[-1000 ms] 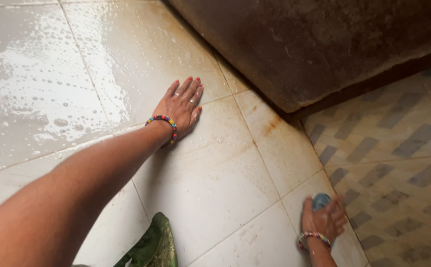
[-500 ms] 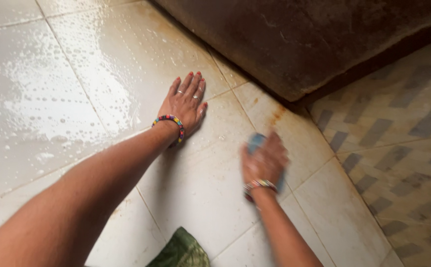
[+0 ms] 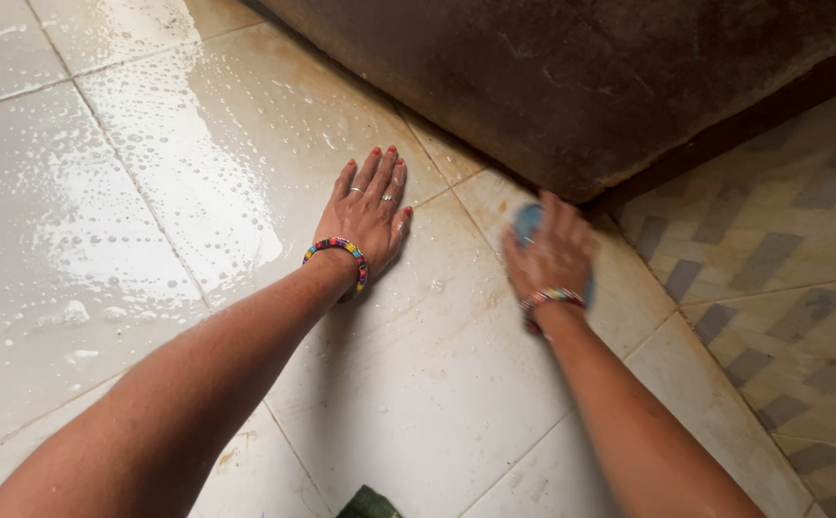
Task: The person scrubs a tiled floor using a blue scouring pad while their other hand rests on the floor, moving the pad in circular and back-and-forth motions to clean the surface.
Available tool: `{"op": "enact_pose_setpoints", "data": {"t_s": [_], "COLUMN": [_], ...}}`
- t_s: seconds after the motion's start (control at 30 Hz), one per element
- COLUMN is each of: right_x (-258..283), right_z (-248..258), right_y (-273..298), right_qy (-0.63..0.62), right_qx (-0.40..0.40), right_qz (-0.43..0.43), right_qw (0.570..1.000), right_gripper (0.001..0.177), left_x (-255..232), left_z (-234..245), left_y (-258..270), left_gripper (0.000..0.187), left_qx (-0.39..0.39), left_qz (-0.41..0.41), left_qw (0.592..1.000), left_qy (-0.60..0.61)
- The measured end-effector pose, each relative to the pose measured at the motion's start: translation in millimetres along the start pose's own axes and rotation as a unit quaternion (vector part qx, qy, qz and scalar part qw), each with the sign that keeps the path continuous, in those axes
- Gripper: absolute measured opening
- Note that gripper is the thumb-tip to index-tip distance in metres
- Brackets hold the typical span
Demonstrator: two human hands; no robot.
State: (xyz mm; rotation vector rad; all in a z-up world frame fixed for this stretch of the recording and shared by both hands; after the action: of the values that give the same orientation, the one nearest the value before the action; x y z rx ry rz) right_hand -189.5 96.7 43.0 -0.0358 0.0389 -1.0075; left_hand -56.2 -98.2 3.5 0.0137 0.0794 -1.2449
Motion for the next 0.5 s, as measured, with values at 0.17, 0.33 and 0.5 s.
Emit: {"op": "enact_pose_setpoints", "data": {"t_s": [0.17,0.33,0.5], "right_x": [-108.0,-145.8,-83.7], "right_z": [7.6,16.8,20.1], "right_y": [54.1,115.0,156.5], "right_qy": [-0.011,0.033,0.089], "right_qx": [-0.041,-0.001,-0.041], "right_qz": [-0.085,-0.193,-0.124], "right_qw": [0.995,0.981,0.988], "right_gripper": [0.075,0.071,0.068], "left_x": [-1.0,-1.7,-9.9], "left_z": [-4.0,-9.1,-7.9], "left_y": [-2.8,-0.6,14.0], "left_gripper": [0.066,0.065,0.067], "left_qx": [0.007,0.001,-0.003], "left_qz": [0.004,0.009,0.009], "left_qw": [1.0,1.0,1.0], "left_qy": [-0.007,-0.008,-0.002]}}
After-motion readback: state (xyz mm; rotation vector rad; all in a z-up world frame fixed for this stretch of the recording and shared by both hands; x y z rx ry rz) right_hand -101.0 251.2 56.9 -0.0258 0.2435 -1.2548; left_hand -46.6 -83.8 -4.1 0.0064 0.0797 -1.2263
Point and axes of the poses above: each hand's wrist, its own y-axis away from the middle knuckle, its own z-axis out of the back of the hand, x = y × z, the point moved 9 cm from there along -y, towards the middle knuckle, and after that the axes turned 4 degrees about -y, right-handed, at the moved point
